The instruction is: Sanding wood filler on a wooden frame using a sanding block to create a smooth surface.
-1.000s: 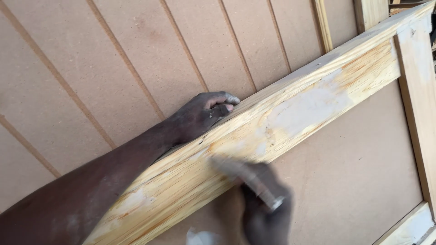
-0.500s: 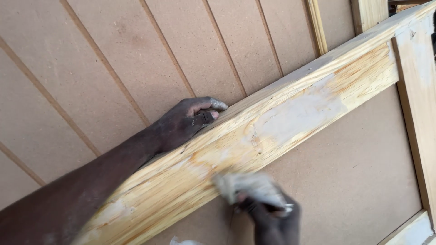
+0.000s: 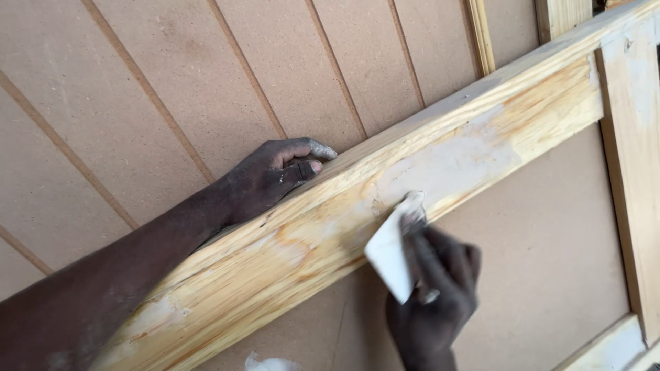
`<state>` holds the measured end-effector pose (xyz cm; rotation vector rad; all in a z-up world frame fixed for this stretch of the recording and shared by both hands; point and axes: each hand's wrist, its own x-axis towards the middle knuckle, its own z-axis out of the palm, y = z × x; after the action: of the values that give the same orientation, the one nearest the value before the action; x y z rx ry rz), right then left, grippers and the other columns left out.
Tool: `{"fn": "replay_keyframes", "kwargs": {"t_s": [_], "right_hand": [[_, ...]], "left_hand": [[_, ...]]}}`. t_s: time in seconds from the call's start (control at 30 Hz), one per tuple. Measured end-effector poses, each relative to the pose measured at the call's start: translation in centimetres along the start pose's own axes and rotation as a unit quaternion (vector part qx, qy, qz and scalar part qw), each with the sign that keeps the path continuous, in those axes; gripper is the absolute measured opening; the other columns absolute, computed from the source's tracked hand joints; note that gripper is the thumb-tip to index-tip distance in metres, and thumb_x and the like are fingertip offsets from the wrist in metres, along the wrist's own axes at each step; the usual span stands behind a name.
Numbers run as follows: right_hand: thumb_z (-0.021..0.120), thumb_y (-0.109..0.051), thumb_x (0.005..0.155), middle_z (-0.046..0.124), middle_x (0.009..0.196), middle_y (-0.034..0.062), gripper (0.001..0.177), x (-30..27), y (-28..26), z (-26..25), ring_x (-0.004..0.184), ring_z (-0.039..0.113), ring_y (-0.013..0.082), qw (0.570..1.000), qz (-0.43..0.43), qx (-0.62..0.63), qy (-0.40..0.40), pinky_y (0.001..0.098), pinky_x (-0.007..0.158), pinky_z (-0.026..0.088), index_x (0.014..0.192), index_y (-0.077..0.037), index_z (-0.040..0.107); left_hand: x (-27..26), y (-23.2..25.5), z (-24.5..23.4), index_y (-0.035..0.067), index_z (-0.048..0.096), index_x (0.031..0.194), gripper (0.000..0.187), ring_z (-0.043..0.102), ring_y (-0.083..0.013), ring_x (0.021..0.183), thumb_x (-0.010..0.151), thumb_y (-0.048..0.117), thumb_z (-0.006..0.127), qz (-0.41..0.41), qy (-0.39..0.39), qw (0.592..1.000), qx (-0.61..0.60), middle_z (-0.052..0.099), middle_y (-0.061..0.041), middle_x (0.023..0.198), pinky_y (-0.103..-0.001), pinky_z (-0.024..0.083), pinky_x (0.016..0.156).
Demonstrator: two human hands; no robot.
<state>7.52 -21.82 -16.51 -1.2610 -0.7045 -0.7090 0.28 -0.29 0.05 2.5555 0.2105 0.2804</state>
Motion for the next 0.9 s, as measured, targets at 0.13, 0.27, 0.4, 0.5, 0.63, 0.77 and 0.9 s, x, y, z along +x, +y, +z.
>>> {"fn": "replay_keyframes", "kwargs": {"t_s": [0.13,0.27,0.4,0.5,0.63,0.77,0.9], "right_hand": [[0.055,-0.029,0.098,0.072,0.102,0.0124,0.035,-1.1,-1.9,-2.4,0.082,0.054,0.0272,0.998,-0.001,0.03,-0.052,0.0326,0.076,0.044,0.115,-0.004,0.073],[0.054,-0.034,0.099,0.075,0.109,0.0159,0.04,1.4,-0.4,-3.7,0.1,0.072,0.0248,0.977,0.129,0.165,-0.04,0.0324,0.086,0.054,0.104,0.0,0.075],[0.063,0.0,0.098,0.073,0.114,0.0181,0.016,2.8,-0.4,-3.1,0.108,0.07,0.0261,0.979,0.158,0.123,-0.034,0.0322,0.092,0.055,0.111,0.003,0.073],[0.058,0.006,0.098,0.074,0.118,0.0199,0.024,2.9,-0.7,-2.0,0.114,0.07,0.0286,0.984,0.1,0.13,-0.07,0.0332,0.098,0.057,0.116,0.001,0.073],[0.049,-0.001,0.097,0.079,0.113,0.0122,0.031,0.4,-2.9,-1.9,0.102,0.073,0.0251,0.979,0.086,0.159,-0.095,0.0314,0.089,0.06,0.11,-0.005,0.076],[0.053,-0.013,0.097,0.076,0.101,0.0127,0.022,-0.3,-2.3,-2.1,0.089,0.072,0.0235,0.946,0.112,0.275,-0.129,0.0306,0.079,0.058,0.096,-0.004,0.072],[0.067,0.0,0.089,0.068,0.095,0.0081,0.004,3.3,-0.8,-3.7,0.097,0.067,0.019,0.959,0.231,0.159,-0.034,0.0293,0.085,0.052,0.089,-0.001,0.072]], "left_hand": [[0.1,0.2,0.0,0.007,0.069,0.125,0.049,0.06,-0.0084,0.111,0.096,0.043,0.053,-0.003,0.001,1.0,0.026,0.071,0.001,0.119,-0.026,0.044,0.098],[0.0,0.2,-0.4,0.005,0.069,0.125,0.051,0.062,-0.0118,0.116,0.096,0.044,0.054,0.008,0.004,0.999,0.035,0.071,-0.003,0.124,-0.028,0.044,0.101],[0.1,1.7,0.0,0.01,0.071,0.128,0.04,0.062,-0.0153,0.077,0.097,0.032,0.06,-0.057,0.022,0.998,-0.02,0.072,-0.012,0.077,-0.032,0.053,0.079],[0.6,-0.4,0.0,0.007,0.07,0.122,0.047,0.062,-0.0083,0.111,0.095,0.043,0.056,-0.001,0.006,0.999,0.044,0.072,0.0,0.12,-0.026,0.046,0.096],[0.2,0.1,0.3,0.007,0.071,0.122,0.038,0.062,-0.0075,0.11,0.096,0.033,0.06,-0.046,0.026,0.999,-0.002,0.072,0.001,0.119,-0.024,0.045,0.096],[0.1,0.2,-0.1,0.006,0.07,0.123,0.044,0.063,-0.0115,0.116,0.097,0.039,0.057,0.009,0.013,0.999,0.051,0.072,-0.002,0.123,-0.028,0.046,0.1],[-0.2,1.4,0.0,0.008,0.07,0.125,0.06,0.062,-0.0109,0.119,0.089,0.054,0.055,-0.028,0.009,0.999,0.032,0.071,-0.002,0.125,-0.027,0.043,0.102]]}}
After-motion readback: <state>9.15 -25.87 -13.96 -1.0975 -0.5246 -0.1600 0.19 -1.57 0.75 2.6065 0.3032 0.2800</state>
